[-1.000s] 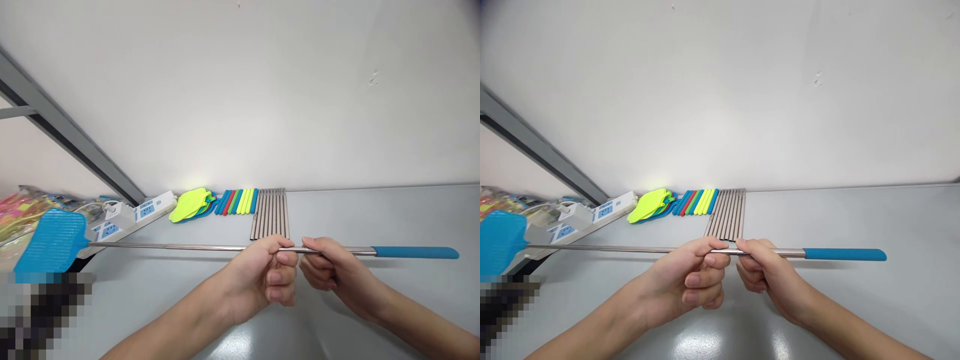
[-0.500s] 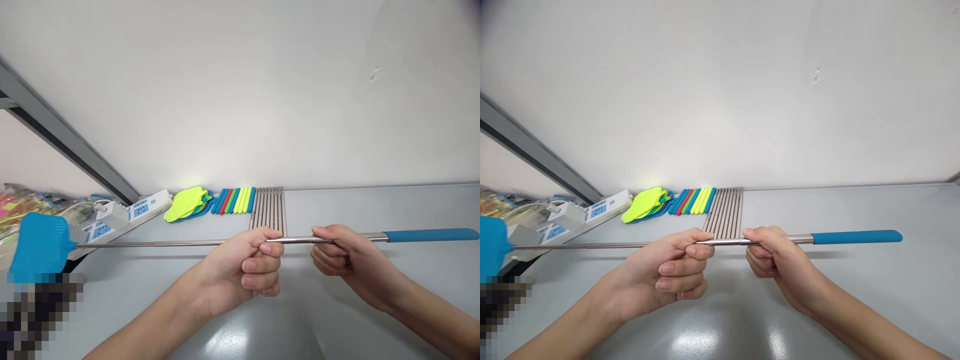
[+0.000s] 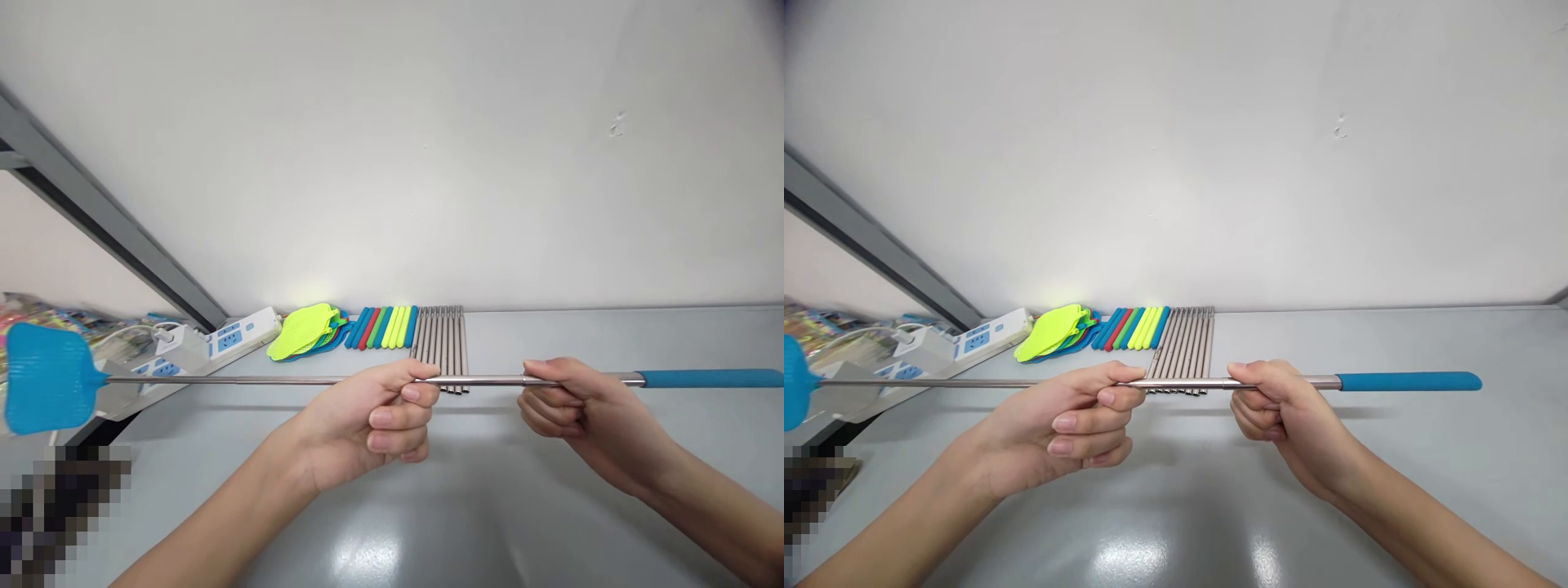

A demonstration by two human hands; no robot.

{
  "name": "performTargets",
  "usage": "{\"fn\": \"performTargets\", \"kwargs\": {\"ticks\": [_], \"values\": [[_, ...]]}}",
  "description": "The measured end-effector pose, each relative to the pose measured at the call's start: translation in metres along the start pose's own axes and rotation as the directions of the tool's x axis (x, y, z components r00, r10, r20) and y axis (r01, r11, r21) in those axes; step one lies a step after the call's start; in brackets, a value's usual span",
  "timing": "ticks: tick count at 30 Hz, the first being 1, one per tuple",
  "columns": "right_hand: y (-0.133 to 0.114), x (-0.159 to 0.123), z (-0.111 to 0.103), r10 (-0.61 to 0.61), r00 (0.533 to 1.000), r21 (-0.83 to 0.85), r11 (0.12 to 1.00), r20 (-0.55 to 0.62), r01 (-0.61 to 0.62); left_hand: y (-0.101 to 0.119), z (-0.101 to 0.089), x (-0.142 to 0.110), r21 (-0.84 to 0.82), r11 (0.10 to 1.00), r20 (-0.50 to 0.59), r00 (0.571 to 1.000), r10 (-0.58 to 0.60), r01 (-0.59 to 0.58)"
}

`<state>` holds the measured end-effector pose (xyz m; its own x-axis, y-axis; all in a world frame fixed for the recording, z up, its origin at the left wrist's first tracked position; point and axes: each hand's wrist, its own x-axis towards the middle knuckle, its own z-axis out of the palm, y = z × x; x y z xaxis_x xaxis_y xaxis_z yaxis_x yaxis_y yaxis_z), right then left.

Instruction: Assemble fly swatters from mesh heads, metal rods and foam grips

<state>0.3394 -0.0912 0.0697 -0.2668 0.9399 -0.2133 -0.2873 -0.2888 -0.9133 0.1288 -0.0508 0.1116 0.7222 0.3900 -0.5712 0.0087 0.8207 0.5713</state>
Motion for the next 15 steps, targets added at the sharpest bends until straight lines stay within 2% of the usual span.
{"fn": "performTargets", "kwargs": {"ticks": [11, 15], "values": [[-0.001, -0.002, -0.004, -0.024, 1.0, -0.005, 1.0, 0.002, 0.024, 0.004, -0.004, -0.009, 0.084, 0.996, -0.082, 0.996, 0.025, -0.018], [-0.002, -0.002, -0.005, -0.023, 1.0, 0.003, 1.0, 0.02, 0.023, 0.006, -0.005, -0.012, 0.104, 0.994, -0.081, 0.996, 0.037, -0.028]]}}
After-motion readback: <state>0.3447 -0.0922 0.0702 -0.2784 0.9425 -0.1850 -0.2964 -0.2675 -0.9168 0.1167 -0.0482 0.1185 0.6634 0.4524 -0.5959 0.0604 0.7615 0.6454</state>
